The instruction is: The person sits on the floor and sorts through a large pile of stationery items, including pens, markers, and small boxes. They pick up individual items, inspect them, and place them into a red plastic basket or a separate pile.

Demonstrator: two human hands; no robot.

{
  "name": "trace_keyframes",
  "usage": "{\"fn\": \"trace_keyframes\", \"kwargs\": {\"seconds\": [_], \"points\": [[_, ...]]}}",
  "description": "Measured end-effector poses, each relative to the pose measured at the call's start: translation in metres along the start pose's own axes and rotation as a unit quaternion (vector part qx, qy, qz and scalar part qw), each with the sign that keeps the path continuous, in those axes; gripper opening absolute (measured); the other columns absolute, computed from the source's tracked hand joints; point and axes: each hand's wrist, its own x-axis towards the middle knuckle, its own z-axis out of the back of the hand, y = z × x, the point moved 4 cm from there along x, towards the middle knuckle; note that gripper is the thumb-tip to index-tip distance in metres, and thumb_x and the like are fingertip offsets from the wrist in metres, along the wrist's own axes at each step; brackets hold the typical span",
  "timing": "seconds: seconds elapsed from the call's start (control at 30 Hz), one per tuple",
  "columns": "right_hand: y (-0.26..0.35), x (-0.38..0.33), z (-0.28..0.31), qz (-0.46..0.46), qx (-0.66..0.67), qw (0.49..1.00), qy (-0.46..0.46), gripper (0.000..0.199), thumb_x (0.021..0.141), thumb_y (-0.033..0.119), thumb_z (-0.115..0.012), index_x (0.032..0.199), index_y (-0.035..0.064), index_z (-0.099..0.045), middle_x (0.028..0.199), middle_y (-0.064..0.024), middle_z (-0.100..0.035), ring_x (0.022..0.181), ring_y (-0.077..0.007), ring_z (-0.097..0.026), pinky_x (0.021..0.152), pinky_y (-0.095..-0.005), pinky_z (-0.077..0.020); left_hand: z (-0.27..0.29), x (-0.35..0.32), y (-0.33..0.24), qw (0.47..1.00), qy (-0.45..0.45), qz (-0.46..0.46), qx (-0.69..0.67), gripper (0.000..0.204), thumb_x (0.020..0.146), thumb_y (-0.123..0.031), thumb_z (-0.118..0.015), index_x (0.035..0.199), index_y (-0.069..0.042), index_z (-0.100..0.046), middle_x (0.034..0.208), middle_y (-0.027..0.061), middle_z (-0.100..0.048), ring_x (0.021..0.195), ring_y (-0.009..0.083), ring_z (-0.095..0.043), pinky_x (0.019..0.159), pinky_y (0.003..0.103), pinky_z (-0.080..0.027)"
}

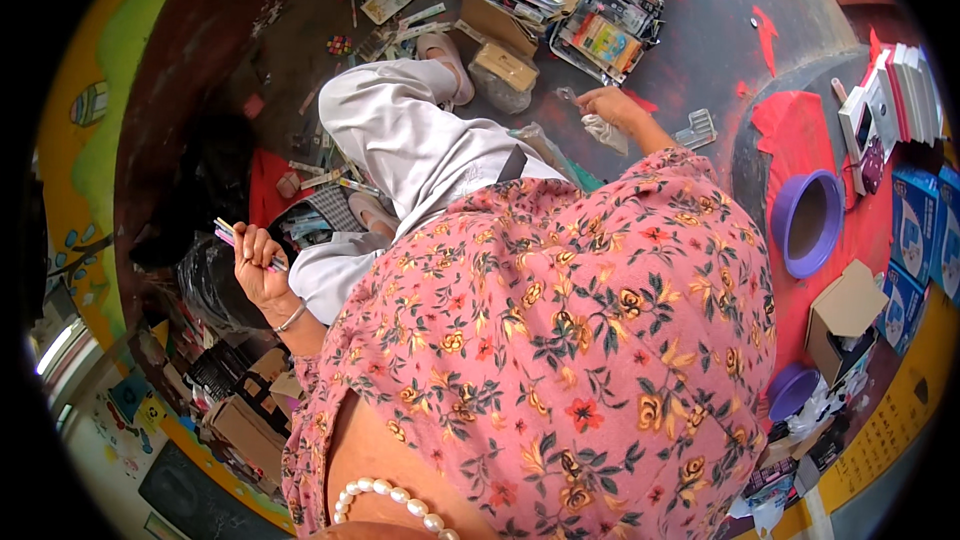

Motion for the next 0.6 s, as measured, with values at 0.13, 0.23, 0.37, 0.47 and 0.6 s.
{"fn": "trace_keyframes", "kwargs": {"seconds": [0.13,0.23,0.37,0.47,0.6], "points": [[0.018,0.002,-0.012,0.026,-0.053,0.998,0.026,0.01,0.07,0.005,-0.058,0.076,-0.0013,-0.062,0.072,-0.0053,-0.062,0.067,-0.0112,-0.056,0.065,-0.0229,-0.044,0.003,-0.005,-0.005,1.0,0.009,-0.014,0.011,0.021,0.091,-0.015,-0.036,0.09,0.003,-0.047,0.059,0.0017,-0.035,0.046,0.0068,-0.028,0.04,0.019,-0.026],[0.034,-0.002,-0.017,0.047,-0.036,0.998,-0.012,0.01,0.068,0.009,-0.063,0.074,0.0,-0.063,0.069,-0.005,-0.061,0.065,-0.0105,-0.056,0.064,-0.023,-0.0436,0.006,-0.008,-0.005,1.0,0.007,-0.022,0.01,0.021,0.091,-0.015,-0.036,0.09,0.003,-0.047,0.058,0.0017,-0.034,0.046,0.0068,-0.028,0.04,0.019,-0.026],[0.055,-0.005,-0.017,0.057,-0.147,0.985,-0.072,0.022,0.068,0.025,-0.064,0.065,0.003,-0.063,0.063,-0.0057,-0.06,0.061,-0.0122,-0.055,0.061,-0.0271,-0.0431,0.004,-0.014,-0.005,1.0,0.008,-0.023,-0.01,0.02,0.091,-0.015,-0.037,0.09,0.003,-0.047,0.056,0.0011,-0.033,0.045,0.0066,-0.028,0.039,0.018,-0.024],[0.047,0.002,-0.012,0.066,-0.251,0.964,-0.061,0.027,0.069,0.029,-0.061,0.064,0.0025,-0.063,0.059,-0.0079,-0.058,0.059,-0.0163,-0.054,0.061,-0.0298,-0.0431,0.005,-0.015,-0.008,0.999,0.01,-0.029,-0.009,0.02,0.091,-0.015,-0.037,0.09,0.003,-0.047,0.056,0.0007,-0.032,0.044,0.0066,-0.027,0.039,0.018,-0.024],[0.053,0.0,-0.007,0.035,-0.306,0.948,-0.076,0.027,0.072,0.03,-0.058,0.07,0.0031,-0.065,0.067,-0.0113,-0.061,0.065,-0.0193,-0.058,0.063,-0.0314,-0.0442,0.004,-0.016,-0.006,0.999,0.011,-0.034,-0.006,0.021,0.091,-0.016,-0.037,0.09,0.003,-0.047,0.056,0.0005,-0.032,0.045,0.0066,-0.027,0.039,0.018,-0.024]]}}
